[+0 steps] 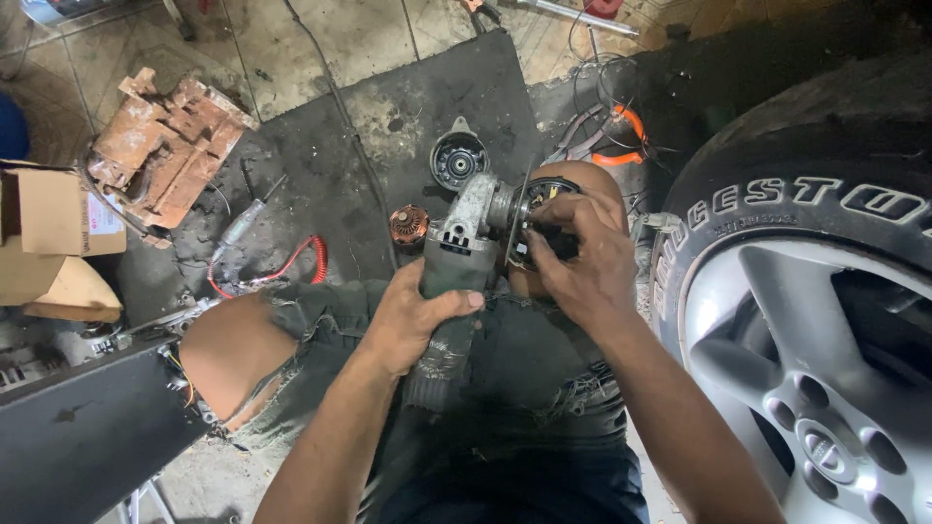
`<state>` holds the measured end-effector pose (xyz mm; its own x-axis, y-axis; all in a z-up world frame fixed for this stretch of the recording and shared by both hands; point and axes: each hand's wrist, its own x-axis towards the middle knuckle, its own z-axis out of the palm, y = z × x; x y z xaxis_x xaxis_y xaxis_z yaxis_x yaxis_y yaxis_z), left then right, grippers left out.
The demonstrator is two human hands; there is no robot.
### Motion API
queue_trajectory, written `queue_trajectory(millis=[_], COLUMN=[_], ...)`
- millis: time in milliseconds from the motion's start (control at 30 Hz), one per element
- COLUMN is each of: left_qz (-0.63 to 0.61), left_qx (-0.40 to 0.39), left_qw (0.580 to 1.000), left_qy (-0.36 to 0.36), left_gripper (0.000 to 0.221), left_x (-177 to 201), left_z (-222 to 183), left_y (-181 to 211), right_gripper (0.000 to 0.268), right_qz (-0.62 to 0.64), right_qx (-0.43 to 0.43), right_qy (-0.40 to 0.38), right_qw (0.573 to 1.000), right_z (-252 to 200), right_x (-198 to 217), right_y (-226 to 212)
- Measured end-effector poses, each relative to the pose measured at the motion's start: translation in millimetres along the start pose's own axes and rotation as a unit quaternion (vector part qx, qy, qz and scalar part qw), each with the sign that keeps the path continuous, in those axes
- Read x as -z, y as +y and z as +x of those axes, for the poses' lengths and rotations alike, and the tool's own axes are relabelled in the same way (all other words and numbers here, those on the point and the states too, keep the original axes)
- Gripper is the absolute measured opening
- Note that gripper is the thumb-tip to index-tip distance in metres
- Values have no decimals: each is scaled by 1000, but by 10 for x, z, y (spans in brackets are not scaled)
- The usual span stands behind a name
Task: The person is using a handheld angle grinder to grind the inner surface of a circular metal component, likely part of an alternator, while sitting on the floor of a workshop.
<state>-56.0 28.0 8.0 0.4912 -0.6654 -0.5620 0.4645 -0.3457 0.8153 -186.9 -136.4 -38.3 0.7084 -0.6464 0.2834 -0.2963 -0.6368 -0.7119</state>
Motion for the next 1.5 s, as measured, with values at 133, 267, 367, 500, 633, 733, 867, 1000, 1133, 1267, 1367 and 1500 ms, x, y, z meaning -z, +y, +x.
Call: queue_trajectory(millis=[133, 267, 367, 500, 633, 733, 867, 1000, 1133, 1267, 1367, 1500], left_qz=[11, -129, -248, -487, -516, -560, -580, -570, -557, -560, -566, -566], left_qx=[-10, -11, -24, -27, -14, -12, -15, -50, -66, -57, -45, -48], left_qw=[1000, 991, 966, 873, 845, 809, 806, 812, 820, 821, 820, 822], left_qy=[13, 40, 60, -16, 142, 178, 122, 115, 110, 97, 64, 53], left_gripper=[29, 38, 36, 46, 48, 40, 37, 33, 37, 39, 38, 38], left_x=[143, 564, 841, 1354, 1412, 1506, 1500, 1414, 1448, 1481, 1471, 1503], left_z=[-13, 26, 91, 379, 450, 530, 670, 692, 688, 671, 679, 701], left_y=[-86, -438, -653, -1098, -1184, -1344, -1353, -1317, -1332, -1329, -1365, -1397], right_gripper=[26, 24, 17, 51, 91, 91, 83, 84, 78, 80, 81, 79], right_qz=[23, -30, 9, 65, 162, 120, 47, 54, 67, 39, 25, 7], right_qx=[9, 77, 109, 67, -37, -32, -98, -86, -60, -26, -22, -7], right_qy=[-5, 2, -31, -232, -319, -326, -336, -287, -291, -286, -300, -319], right_qw=[1000, 997, 993, 968, 933, 937, 936, 953, 953, 957, 953, 948], right_z=[-15, -55, -192, -725, -903, -879, -789, -868, -911, -935, -925, -909], right_x=[51, 92, 46, -552, -1192, -1373, -1358, -1442, -1473, -1501, -1463, -1463], right_y=[4, -153, -609, -899, -1102, -1205, -1331, -1157, -1091, -1057, -1027, -1050])
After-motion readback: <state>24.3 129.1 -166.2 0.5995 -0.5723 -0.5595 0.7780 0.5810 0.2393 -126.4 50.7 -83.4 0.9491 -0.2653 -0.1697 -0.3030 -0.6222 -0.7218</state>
